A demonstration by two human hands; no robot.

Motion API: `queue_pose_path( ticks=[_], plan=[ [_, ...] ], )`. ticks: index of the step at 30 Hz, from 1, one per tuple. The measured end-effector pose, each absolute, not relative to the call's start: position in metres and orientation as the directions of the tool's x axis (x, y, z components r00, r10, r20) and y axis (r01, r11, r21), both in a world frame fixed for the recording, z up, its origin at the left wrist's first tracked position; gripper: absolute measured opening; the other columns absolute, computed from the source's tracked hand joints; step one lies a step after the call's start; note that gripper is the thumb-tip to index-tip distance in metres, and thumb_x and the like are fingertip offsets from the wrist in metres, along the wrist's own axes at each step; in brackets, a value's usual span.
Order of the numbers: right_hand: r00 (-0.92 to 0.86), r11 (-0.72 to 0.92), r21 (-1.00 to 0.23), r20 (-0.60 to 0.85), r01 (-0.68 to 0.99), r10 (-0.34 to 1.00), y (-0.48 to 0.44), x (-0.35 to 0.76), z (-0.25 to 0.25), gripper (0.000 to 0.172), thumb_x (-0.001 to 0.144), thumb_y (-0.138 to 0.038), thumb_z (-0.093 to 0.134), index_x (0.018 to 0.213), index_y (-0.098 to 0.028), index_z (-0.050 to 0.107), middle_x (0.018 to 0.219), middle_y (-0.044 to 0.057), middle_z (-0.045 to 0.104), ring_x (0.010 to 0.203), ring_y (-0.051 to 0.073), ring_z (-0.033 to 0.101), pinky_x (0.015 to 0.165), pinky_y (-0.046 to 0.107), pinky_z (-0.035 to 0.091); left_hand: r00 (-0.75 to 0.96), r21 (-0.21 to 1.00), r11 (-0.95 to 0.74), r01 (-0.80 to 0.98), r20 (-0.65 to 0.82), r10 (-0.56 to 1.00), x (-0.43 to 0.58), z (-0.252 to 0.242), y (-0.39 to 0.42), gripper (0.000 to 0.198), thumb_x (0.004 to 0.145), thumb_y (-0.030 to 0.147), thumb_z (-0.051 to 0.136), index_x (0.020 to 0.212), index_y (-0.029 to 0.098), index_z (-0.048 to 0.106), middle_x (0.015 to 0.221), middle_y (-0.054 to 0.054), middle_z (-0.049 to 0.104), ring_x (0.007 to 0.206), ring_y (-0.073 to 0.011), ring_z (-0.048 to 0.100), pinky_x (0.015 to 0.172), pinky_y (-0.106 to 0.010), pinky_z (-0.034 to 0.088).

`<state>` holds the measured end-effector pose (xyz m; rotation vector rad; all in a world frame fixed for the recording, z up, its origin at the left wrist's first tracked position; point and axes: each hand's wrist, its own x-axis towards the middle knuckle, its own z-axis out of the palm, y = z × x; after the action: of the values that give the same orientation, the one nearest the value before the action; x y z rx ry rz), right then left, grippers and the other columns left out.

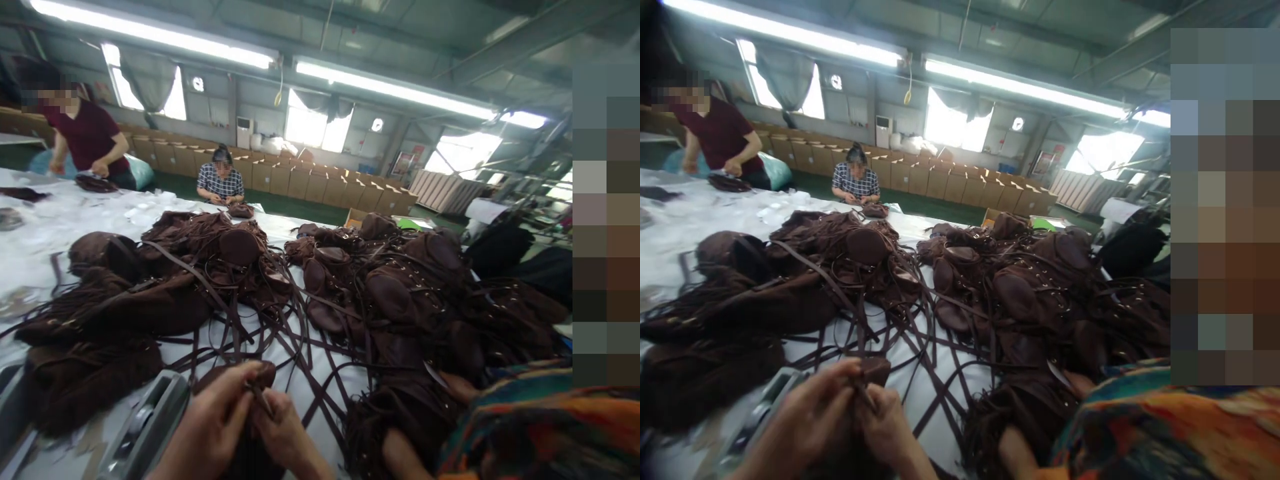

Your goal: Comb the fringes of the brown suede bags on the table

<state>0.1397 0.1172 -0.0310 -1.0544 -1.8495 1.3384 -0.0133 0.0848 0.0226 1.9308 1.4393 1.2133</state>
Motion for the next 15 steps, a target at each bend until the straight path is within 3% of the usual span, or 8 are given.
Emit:
queue_pose_path(
  ticks=[1, 2, 3, 5, 7, 10, 15],
  plan=[
    [-0.522, 0.107, -0.976, -0.007, 0.189, 0.853, 0.113, 0.137, -0.023, 0.041, 0.092, -0.049, 0.041, 0.08, -0.015, 0.061, 0.06, -0.002, 0.053, 0.054, 0.008, 0.045, 0.049, 0.019, 0.033, -0.151, 0.862, -0.272, 0.429, 0.365, 0.919, -0.021, 0.014, 0.082, 0.051, 0.082, 0.027, 0.059, 0.129, 0.031, 0.041, 0.118, -0.003, 0.061, 0.091, -0.0159, 0.061, 0.089, -0.025, 0.049],
    [-0.551, 0.043, -0.99, -0.037, 0.131, 0.833, 0.11, 0.134, -0.015, 0.043, 0.092, -0.052, 0.04, 0.082, -0.015, 0.059, 0.058, -0.003, 0.05, 0.051, 0.007, 0.042, 0.047, 0.019, 0.031, -0.247, 0.933, -0.222, 0.282, 0.295, 0.923, -0.025, 0.002, 0.08, 0.061, 0.082, 0.037, 0.059, 0.136, 0.03, 0.033, 0.128, -0.005, 0.057, 0.098, -0.0188, 0.061, 0.092, -0.03, 0.049],
    [-0.573, -0.012, -0.996, -0.058, 0.084, 0.818, 0.108, 0.131, -0.008, 0.045, 0.091, -0.055, 0.04, 0.083, -0.015, 0.058, 0.057, -0.004, 0.048, 0.049, 0.006, 0.039, 0.046, 0.019, 0.028, -0.207, 0.973, -0.195, 0.126, 0.218, 0.954, -0.027, -0.012, 0.077, 0.065, 0.085, 0.046, 0.053, 0.141, 0.028, 0.026, 0.134, -0.008, 0.054, 0.108, -0.0231, 0.059, 0.097, -0.037, 0.047],
    [-0.577, -0.055, -0.997, -0.077, 0.056, 0.813, 0.106, 0.124, 0.0, 0.046, 0.089, -0.058, 0.042, 0.083, -0.015, 0.057, 0.057, -0.005, 0.045, 0.049, 0.006, 0.036, 0.045, 0.019, 0.027, -0.072, 0.992, -0.121, 0.036, 0.123, 0.99, -0.024, -0.041, 0.071, 0.062, 0.085, 0.054, 0.047, 0.137, 0.022, 0.037, 0.135, -0.012, 0.053, 0.123, -0.0283, 0.05, 0.106, -0.042, 0.038],
    [-0.565, -0.011, -0.991, -0.084, 0.132, 0.821, 0.106, 0.122, 0.002, 0.043, 0.089, -0.057, 0.043, 0.079, -0.016, 0.055, 0.061, -0.004, 0.046, 0.052, 0.007, 0.038, 0.048, 0.019, 0.03, 0.04, 0.987, -0.064, 0.149, 0.058, 0.997, -0.016, -0.063, 0.064, 0.051, 0.086, 0.053, 0.046, 0.123, 0.019, 0.054, 0.126, -0.012, 0.06, 0.122, -0.0286, 0.051, 0.108, -0.041, 0.036],
    [-0.557, 0.156, -0.908, -0.097, 0.388, 0.825, 0.106, 0.127, -0.006, 0.034, 0.093, -0.044, 0.038, 0.08, -0.017, 0.056, 0.069, -0.002, 0.054, 0.061, 0.01, 0.048, 0.057, 0.021, 0.037, 0.16, 0.908, -0.057, 0.414, -0.011, 0.987, -0.007, -0.079, 0.053, 0.045, 0.092, 0.049, 0.033, 0.105, 0.018, 0.063, 0.107, -0.01, 0.067, 0.106, -0.0253, 0.059, 0.098, -0.038, 0.045],
    [-0.541, 0.354, -0.546, -0.227, 0.759, 0.81, 0.1, 0.144, -0.025, 0.021, 0.089, -0.024, 0.039, 0.102, -0.017, 0.054, 0.082, 0.006, 0.064, 0.076, 0.017, 0.063, 0.069, 0.026, 0.046, 0.165, 0.779, -0.042, 0.625, -0.079, 0.983, -0.007, -0.074, 0.043, 0.043, 0.095, 0.044, 0.028, 0.085, 0.017, 0.06, 0.089, -0.01, 0.066, 0.085, -0.025, 0.059, 0.079, -0.04, 0.048]
  ],
)
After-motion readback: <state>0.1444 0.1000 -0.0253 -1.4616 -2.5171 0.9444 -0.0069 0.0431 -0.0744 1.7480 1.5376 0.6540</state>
